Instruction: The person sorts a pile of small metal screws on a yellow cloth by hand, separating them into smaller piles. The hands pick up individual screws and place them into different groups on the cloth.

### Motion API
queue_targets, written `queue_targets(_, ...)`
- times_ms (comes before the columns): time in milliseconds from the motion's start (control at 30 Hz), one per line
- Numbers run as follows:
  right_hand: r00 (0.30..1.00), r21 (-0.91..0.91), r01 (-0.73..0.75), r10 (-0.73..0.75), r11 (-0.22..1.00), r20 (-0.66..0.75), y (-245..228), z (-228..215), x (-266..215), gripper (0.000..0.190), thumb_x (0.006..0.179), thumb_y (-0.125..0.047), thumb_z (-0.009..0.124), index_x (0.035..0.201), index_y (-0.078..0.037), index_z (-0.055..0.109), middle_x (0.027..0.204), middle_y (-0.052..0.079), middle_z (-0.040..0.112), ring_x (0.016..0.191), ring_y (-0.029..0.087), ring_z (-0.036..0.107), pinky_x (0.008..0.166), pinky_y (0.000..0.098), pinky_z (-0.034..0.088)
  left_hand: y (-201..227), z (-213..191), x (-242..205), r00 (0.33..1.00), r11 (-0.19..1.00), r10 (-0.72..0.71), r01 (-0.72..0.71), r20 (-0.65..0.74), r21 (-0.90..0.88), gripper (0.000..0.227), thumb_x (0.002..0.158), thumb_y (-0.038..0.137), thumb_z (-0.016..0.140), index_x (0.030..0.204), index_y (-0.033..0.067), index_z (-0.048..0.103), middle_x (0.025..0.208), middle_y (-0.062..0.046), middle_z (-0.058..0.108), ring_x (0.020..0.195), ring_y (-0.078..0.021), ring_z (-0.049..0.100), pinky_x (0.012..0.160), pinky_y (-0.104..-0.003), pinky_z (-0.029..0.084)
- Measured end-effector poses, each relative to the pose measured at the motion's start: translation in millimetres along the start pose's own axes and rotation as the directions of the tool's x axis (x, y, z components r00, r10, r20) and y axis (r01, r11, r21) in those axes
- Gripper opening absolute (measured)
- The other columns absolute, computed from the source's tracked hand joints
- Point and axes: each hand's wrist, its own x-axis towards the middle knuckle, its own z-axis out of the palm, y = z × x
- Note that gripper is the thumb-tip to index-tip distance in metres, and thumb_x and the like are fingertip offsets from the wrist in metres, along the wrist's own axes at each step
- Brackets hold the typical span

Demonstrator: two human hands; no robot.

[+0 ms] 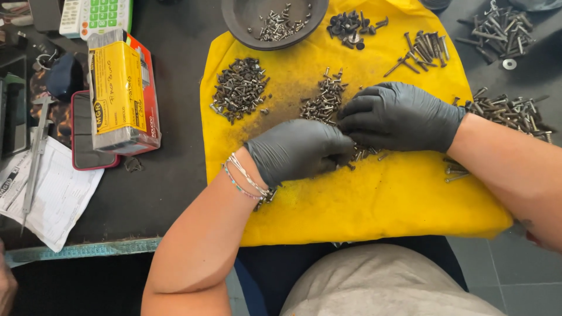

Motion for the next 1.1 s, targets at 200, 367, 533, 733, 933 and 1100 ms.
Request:
queue_targets(200, 1.000, -0.008, 0.025, -0.024, 1.000, 0.010, 2.9, -0.7, 0.0, 0.024, 0.094, -0.035, 0.070, 0.104, -0.013, 0.073, 0.108, 0.009, 0.070, 0.100, 0.035, 0.071, 0.077, 0.0472, 0.059, -9.7, -28.6, -3.9, 0.999, 0.978, -0.017, 0.010, -0.030, -0.209, 0.012, 0.098, 0.018, 0.064, 0.109, 0.0202, 0.069, 0.104, -0.001, 0.074, 0.108, -0.0299, 0.070, 0.099, -0.049, 0.056)
queue_targets(367, 0.999, 0.029, 0.034, -0.033, 0.999, -0.039, -1.4, -0.8, 2.3, 0.023, 0.095, -0.030, 0.069, 0.110, -0.013, 0.074, 0.108, 0.012, 0.071, 0.100, 0.039, 0.070, 0.073, 0.0492, 0.059, -70.7, -19.5, -8.5, 0.900, 0.994, -0.070, 0.025, -0.431, -0.109, 0.020, 0.094, 0.013, 0.065, 0.112, 0.0198, 0.070, 0.106, -0.006, 0.073, 0.111, -0.0308, 0.068, 0.098, -0.048, 0.054)
queue_targets(533, 1.000, 0.047, 0.030, -0.030, 0.998, 0.004, -4.8, -9.2, 3.2, 0.030, 0.098, -0.031, 0.065, 0.116, -0.010, 0.075, 0.118, 0.009, 0.073, 0.093, 0.032, 0.070, 0.084, 0.0463, 0.057, -147.5, -11.3, -19.7, 0.702, 0.897, 0.037, 0.291, -0.712, 0.333, 0.012, 0.085, 0.018, 0.066, 0.097, 0.0174, 0.064, 0.094, -0.006, 0.071, 0.086, -0.0325, 0.067, 0.068, -0.044, 0.049)
queue_targets(733, 0.998, 0.107, 0.038, -0.033, 0.993, -0.055, 8.6, -1.8, 6.1, 0.026, 0.093, -0.033, 0.069, 0.110, -0.016, 0.076, 0.102, 0.013, 0.073, 0.092, 0.041, 0.071, 0.067, 0.0502, 0.060, -162.7, -12.9, -13.4, 0.675, 0.773, -0.168, 0.543, -0.719, 0.329, 0.010, 0.088, 0.035, 0.065, 0.092, 0.0262, 0.063, 0.093, 0.002, 0.068, 0.091, -0.0252, 0.069, 0.078, -0.042, 0.056)
queue_targets(933, 0.999, 0.100, 0.017, -0.014, 0.995, -0.031, 2.2, 6.1, 4.5, 0.024, 0.094, -0.034, 0.067, 0.111, -0.019, 0.075, 0.105, 0.011, 0.073, 0.090, 0.038, 0.072, 0.067, 0.0490, 0.060, -162.7, 2.1, -7.3, 0.661, 0.735, -0.362, 0.636, -0.657, 0.235, 0.014, 0.090, 0.043, 0.063, 0.090, 0.0292, 0.060, 0.095, 0.005, 0.066, 0.098, -0.0209, 0.069, 0.088, -0.040, 0.059)
queue_targets(1100, 1.000, 0.098, 0.013, -0.011, 0.995, -0.018, 3.4, 7.4, 1.7, 0.024, 0.094, -0.034, 0.068, 0.111, -0.017, 0.075, 0.107, 0.012, 0.073, 0.092, 0.039, 0.072, 0.068, 0.0489, 0.061, -153.5, 2.5, -3.4, 0.629, 0.715, -0.251, 0.633, -0.736, 0.298, 0.016, 0.087, 0.041, 0.066, 0.083, 0.0258, 0.060, 0.087, 0.003, 0.061, 0.088, -0.0245, 0.069, 0.075, -0.042, 0.059)
